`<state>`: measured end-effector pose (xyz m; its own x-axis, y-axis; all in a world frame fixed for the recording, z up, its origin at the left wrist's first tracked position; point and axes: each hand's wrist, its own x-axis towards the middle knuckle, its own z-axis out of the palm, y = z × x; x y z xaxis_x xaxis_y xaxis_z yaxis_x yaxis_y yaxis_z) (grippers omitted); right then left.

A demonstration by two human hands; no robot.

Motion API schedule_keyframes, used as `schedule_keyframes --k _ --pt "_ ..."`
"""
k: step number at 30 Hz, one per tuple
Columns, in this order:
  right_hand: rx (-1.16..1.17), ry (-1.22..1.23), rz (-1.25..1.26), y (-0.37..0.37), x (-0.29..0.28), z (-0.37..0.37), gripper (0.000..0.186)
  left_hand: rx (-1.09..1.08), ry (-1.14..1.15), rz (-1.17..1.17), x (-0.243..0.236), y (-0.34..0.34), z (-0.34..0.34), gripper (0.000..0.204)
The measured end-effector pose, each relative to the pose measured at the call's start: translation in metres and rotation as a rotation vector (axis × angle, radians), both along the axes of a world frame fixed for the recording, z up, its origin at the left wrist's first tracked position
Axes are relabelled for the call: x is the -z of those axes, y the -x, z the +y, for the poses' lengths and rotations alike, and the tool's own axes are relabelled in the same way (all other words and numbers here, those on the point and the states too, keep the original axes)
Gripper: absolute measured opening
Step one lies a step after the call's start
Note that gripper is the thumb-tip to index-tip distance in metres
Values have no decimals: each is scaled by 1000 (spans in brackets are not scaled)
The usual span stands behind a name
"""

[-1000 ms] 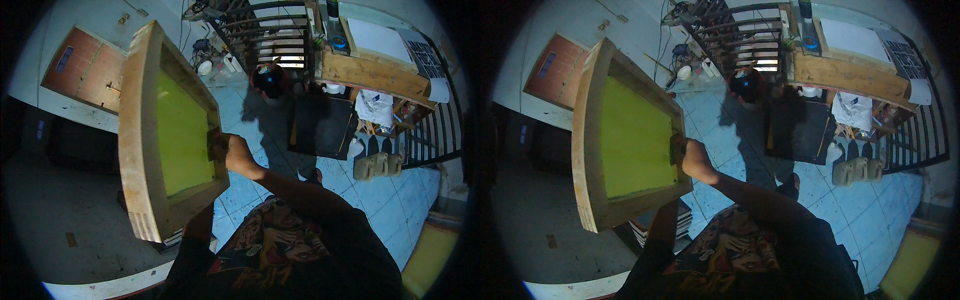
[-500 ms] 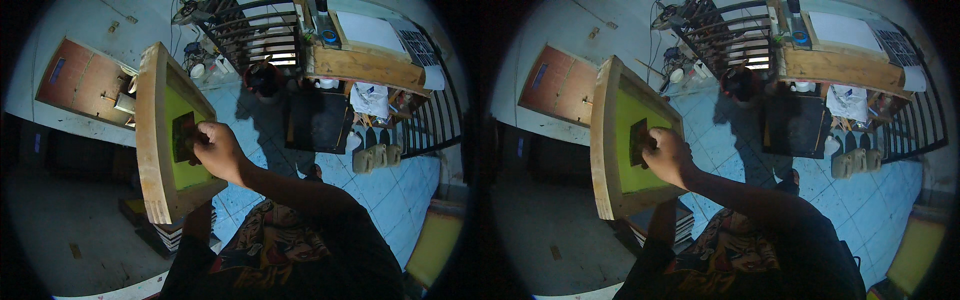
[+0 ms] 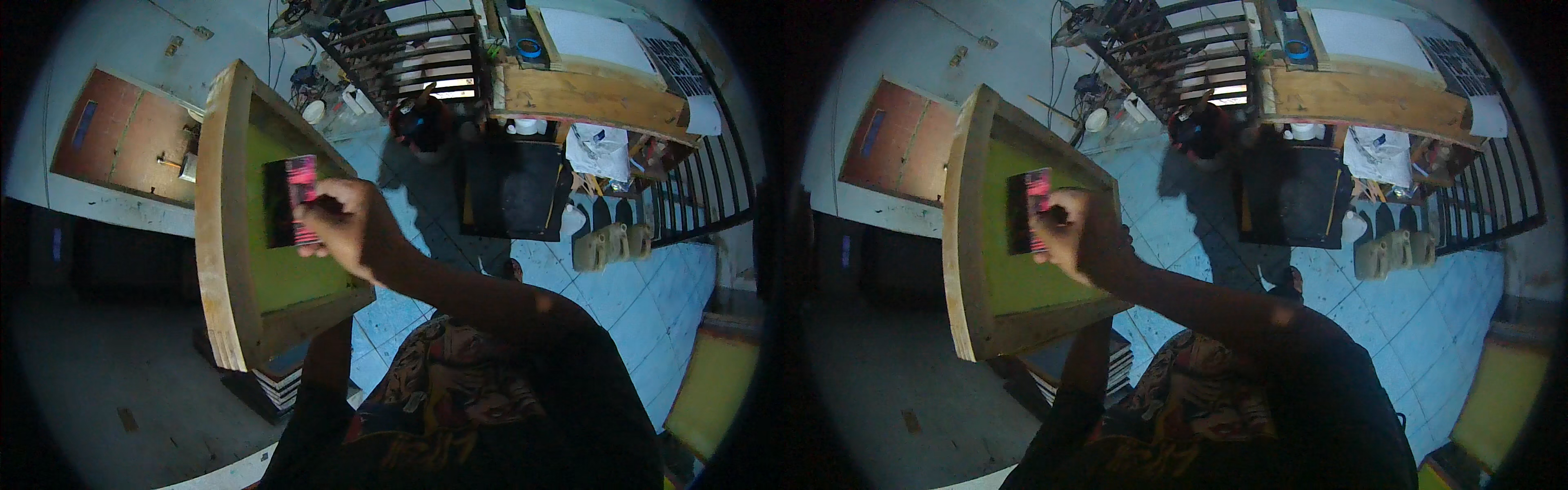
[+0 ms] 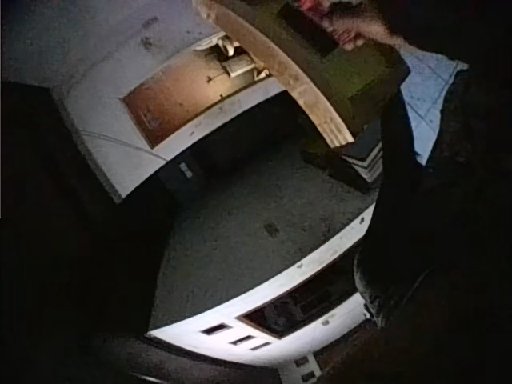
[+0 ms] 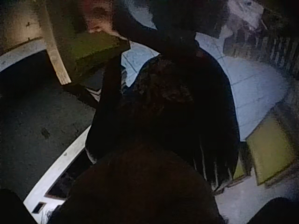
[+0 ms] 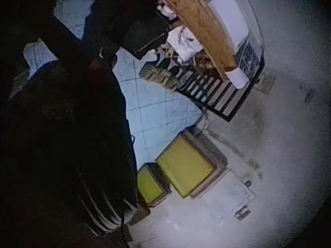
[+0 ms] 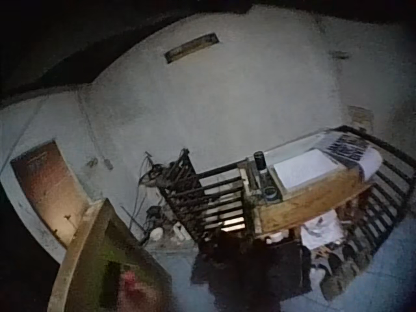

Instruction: The person pours green ink onto a screen printing frame and uses a squeegee to spread the ink evenly across the mesh surface. They repeatedly lift and tilt the frame to distribute the ink and ensure full coverage before placing it back on the table.

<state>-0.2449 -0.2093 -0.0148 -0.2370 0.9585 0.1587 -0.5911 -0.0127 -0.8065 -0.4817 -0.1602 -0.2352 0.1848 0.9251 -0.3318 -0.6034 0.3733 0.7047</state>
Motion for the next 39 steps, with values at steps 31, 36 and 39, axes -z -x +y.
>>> schedule_keyframes --k 31,36,39 --pt "-300 211 464 29 173 11 19 10 -60 3 31 25 44 57" --pt "-170 95 -80 -31 74 -13 24 -139 -29 221 16 7 36 56" --pt "-152 102 -123 -42 81 -8 22 -113 -66 228 23 6 35 57"
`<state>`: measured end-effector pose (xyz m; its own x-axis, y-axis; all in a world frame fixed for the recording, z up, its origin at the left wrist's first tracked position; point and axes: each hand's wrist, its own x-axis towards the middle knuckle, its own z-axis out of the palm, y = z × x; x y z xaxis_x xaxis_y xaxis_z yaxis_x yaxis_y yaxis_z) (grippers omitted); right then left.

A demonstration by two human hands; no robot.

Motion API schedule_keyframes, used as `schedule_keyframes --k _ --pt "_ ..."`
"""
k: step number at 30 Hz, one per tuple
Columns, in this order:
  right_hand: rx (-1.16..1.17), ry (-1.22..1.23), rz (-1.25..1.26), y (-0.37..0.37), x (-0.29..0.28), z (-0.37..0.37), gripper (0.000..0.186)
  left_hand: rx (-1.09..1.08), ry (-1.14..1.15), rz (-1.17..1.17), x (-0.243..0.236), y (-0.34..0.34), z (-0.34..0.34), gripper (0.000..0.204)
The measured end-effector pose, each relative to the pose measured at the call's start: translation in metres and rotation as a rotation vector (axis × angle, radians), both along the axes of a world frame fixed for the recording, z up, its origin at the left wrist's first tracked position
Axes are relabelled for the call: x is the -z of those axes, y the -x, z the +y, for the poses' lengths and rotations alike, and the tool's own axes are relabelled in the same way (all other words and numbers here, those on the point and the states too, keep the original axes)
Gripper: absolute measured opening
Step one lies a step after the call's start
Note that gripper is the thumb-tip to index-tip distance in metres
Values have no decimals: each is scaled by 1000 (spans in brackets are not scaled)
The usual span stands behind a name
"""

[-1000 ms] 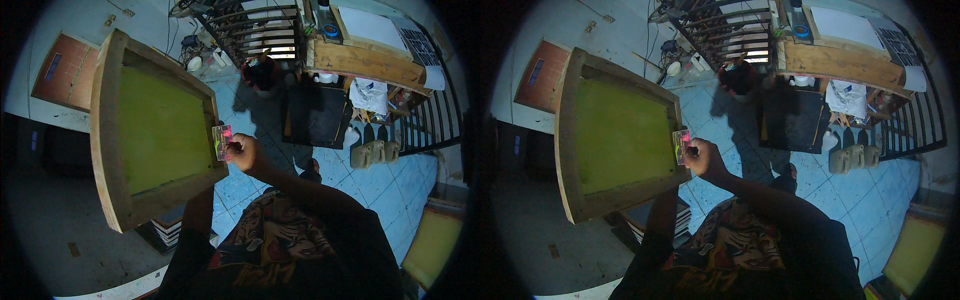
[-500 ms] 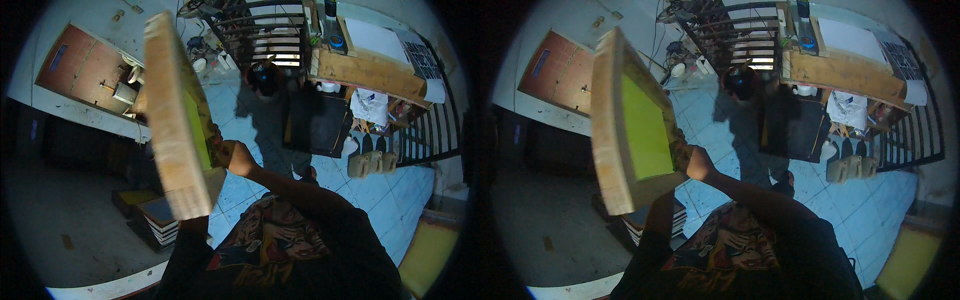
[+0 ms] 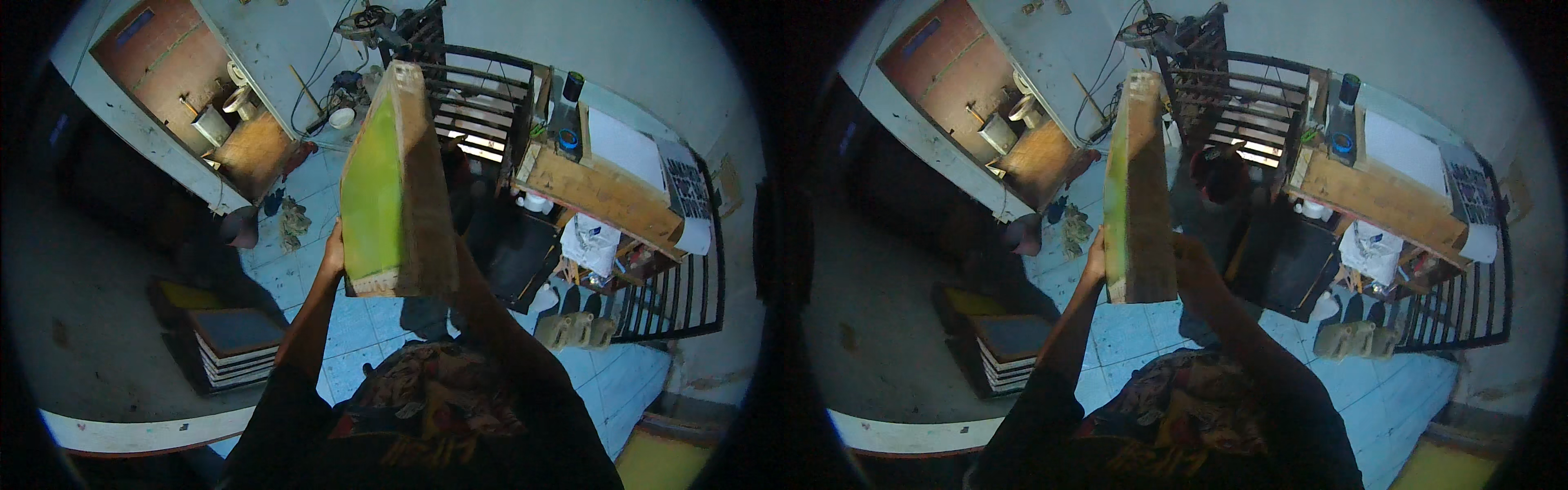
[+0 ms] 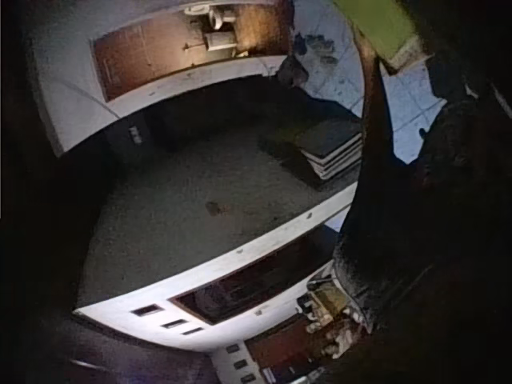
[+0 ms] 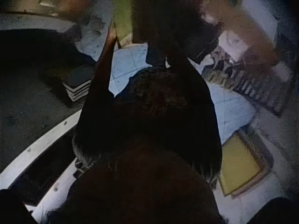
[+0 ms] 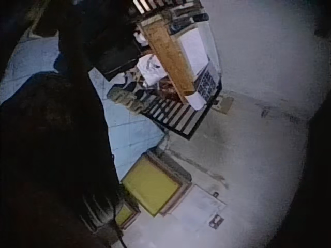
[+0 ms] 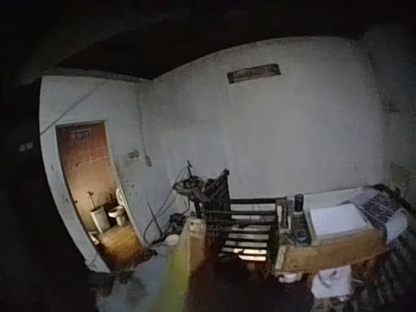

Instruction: The person pours green ink onto a screen printing frame and uses a squeegee to spread the ink evenly across the mesh surface. They repeatedly lift and tilt the frame to distribute the ink and ensure full coverage before placing it back on the table.

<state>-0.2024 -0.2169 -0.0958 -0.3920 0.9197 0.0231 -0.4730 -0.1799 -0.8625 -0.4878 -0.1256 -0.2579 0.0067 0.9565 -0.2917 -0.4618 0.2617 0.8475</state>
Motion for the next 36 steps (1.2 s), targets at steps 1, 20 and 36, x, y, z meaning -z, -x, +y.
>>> schedule_keyframes --k 1,20,36 --pt "10 16 -10 -3 7 1 21 -17 -23 -18 2 0 -2 57" --pt "1284 -554 -1070 -246 15 -16 18 -284 -316 231 -125 -61 -47 58" --pt "1334 -654 -1392 -338 -9 80 15 -226 -774 321 -141 -255 27 34"
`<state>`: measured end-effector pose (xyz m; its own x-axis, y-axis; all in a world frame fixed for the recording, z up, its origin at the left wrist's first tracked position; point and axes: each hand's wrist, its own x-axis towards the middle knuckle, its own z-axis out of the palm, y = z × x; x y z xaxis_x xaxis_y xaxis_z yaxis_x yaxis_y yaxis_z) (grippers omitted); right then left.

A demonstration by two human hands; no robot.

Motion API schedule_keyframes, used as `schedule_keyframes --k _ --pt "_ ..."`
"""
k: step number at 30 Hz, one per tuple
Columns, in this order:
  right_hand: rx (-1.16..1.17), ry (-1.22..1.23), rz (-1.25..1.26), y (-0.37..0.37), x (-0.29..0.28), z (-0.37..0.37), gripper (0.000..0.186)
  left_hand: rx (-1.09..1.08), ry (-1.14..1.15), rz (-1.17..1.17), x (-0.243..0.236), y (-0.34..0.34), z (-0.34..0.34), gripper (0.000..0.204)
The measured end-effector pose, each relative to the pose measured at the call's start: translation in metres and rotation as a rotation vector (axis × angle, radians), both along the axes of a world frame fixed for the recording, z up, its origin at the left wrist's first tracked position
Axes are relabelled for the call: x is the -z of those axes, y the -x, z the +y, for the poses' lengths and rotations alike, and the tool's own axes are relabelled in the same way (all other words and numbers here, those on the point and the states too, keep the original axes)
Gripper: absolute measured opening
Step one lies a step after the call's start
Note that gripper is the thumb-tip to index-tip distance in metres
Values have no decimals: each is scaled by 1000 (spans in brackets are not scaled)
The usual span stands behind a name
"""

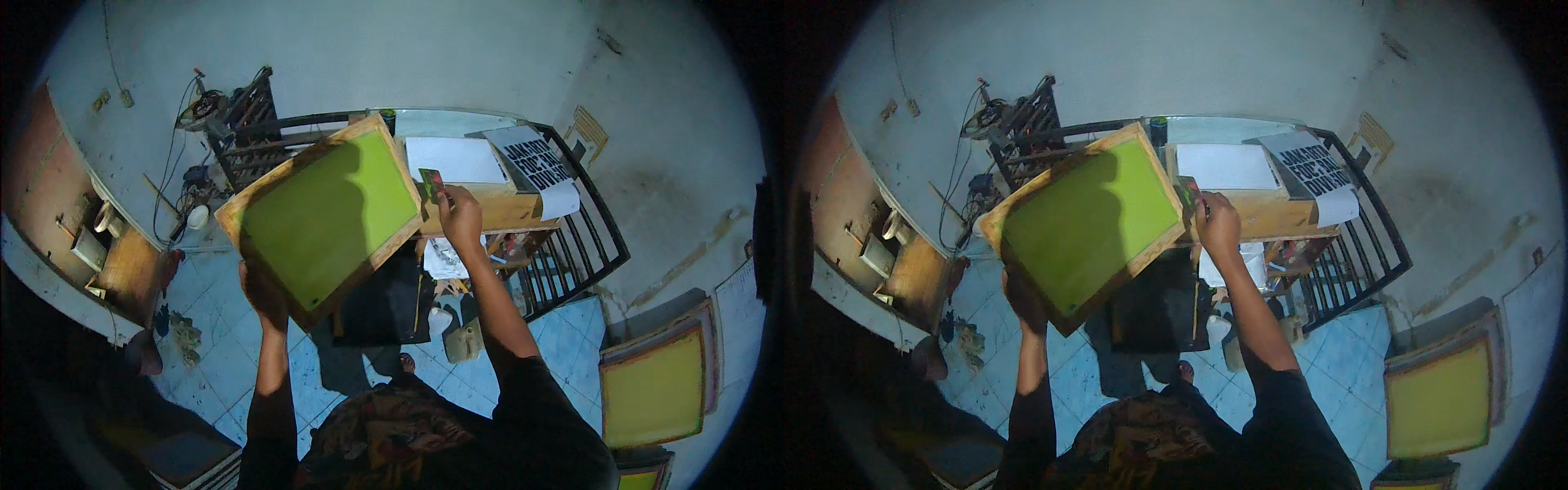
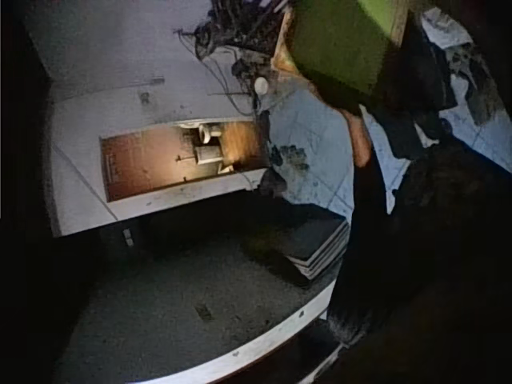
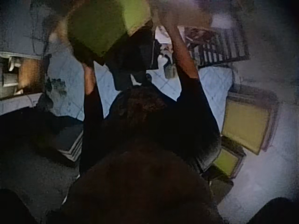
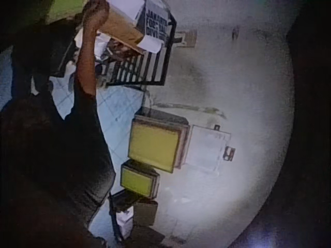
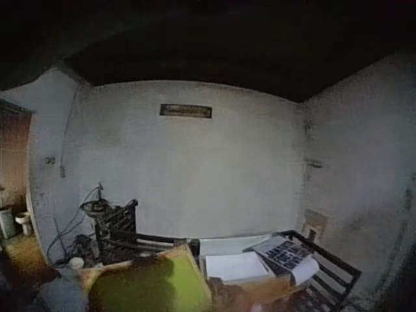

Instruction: The person pours green ink onto a screen printing frame and uses a squeegee to spread the ink evenly across the mesh surface. They repeatedly lift and tilt the frame to distribute the ink and ensure full coverage before placing it back on the table.

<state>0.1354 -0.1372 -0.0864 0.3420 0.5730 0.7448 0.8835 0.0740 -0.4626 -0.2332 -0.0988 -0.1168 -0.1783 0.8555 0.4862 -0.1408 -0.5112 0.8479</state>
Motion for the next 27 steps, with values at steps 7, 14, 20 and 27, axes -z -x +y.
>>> schedule_keyframes --k 7,14,20,27 --pt "129 75 6 -112 -4 20 12 -94 22 -55 33 -112 68 16" --pt "140 150 -57 -156 16 66 14 -207 -65 251 74 -159 118 30" --pt "183 221 -62 -159 29 86 14 -256 -49 325 69 -172 124 29" --pt "189 231 -59 -151 35 92 14 -301 -31 435 63 -175 130 31"
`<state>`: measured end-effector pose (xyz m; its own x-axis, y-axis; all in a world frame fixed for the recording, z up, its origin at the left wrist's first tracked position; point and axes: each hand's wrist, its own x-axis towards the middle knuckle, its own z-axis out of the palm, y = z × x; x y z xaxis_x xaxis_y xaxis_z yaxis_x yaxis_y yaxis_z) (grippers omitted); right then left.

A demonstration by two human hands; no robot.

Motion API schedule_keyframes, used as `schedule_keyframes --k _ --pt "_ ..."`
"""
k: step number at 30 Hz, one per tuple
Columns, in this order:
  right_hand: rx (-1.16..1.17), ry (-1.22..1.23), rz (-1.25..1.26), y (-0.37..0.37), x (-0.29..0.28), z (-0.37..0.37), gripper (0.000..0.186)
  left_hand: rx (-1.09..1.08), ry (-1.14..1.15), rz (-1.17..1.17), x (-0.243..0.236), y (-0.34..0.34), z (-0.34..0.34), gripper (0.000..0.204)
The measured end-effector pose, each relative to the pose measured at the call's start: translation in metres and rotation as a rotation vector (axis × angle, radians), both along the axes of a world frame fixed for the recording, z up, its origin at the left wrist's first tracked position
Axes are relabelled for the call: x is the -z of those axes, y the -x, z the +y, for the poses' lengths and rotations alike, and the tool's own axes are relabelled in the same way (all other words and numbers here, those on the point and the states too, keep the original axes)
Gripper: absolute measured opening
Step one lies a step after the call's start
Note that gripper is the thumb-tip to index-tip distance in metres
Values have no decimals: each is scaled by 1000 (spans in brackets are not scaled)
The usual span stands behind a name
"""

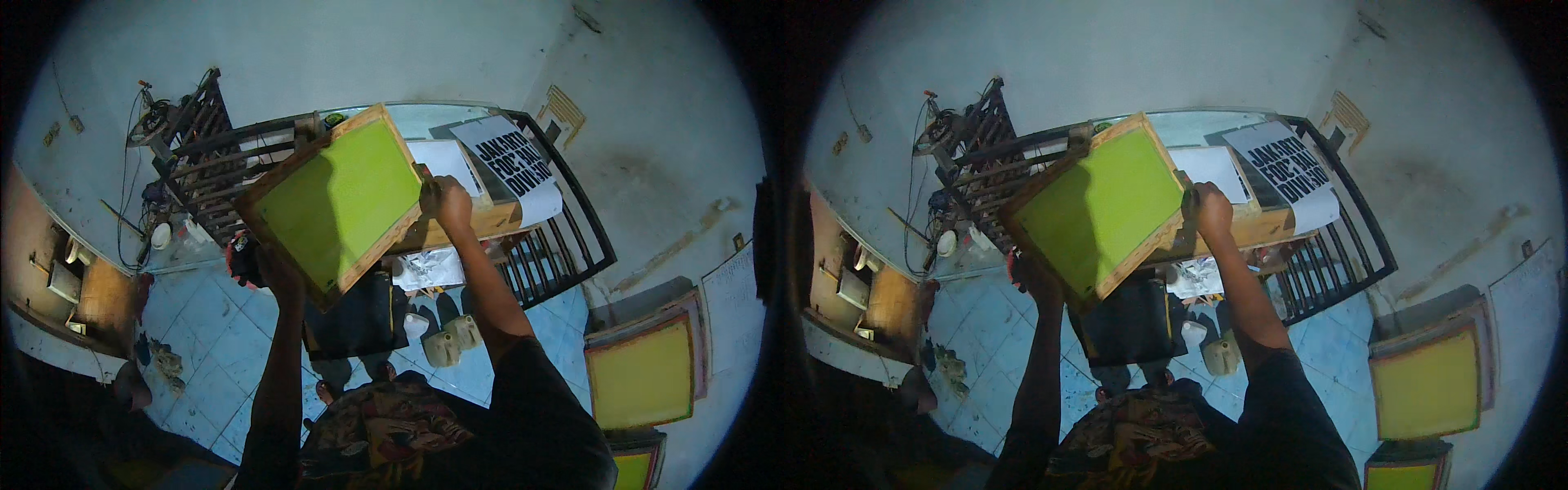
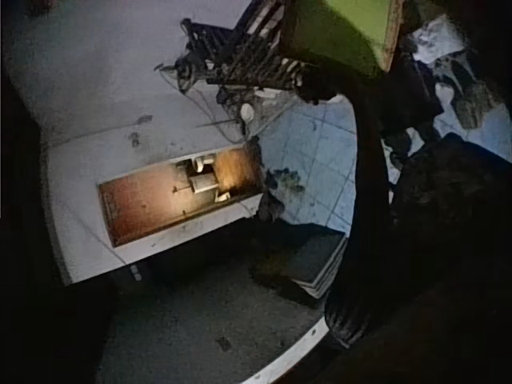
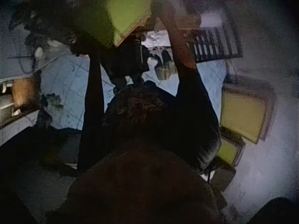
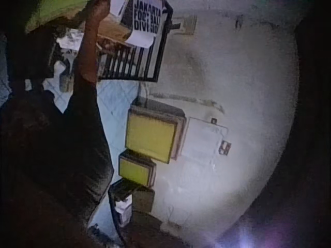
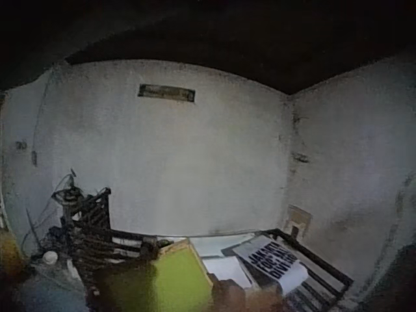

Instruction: The person pours green ink onto a screen printing frame and uses a squeegee to spread the ink evenly across the mesh surface. They repeatedly lift and tilt the frame to distribute the ink and ensure full coverage before placing it back on the table.

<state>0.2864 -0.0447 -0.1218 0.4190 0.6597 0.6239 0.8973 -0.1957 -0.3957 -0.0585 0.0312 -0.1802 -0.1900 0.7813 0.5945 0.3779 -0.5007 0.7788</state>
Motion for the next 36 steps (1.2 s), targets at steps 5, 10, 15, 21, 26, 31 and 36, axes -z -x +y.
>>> schedule_keyframes --k 5,10,15,21,26,31,36 --pt "30 -10 1 8 2 3 13 50 -26 55 12 3 10 21" --pt "12 -28 -47 15 14 3 14 58 -49 286 1 8 4 19" --pt "54 -34 -1 40 9 3 15 109 71 102 2 4 14 20" --pt "-36 -83 -24 82 5 1 19 16 36 391 -5 1 14 20" --pt "-112 -132 -15 145 -4 -1 15 138 19 97 2 2 16 18" --pt "-227 -63 0 211 -3 -17 14 244 210 -160 -9 -2 15 26" --pt "-278 -25 55 266 -3 -27 19 250 178 -160 -10 1 19 37"
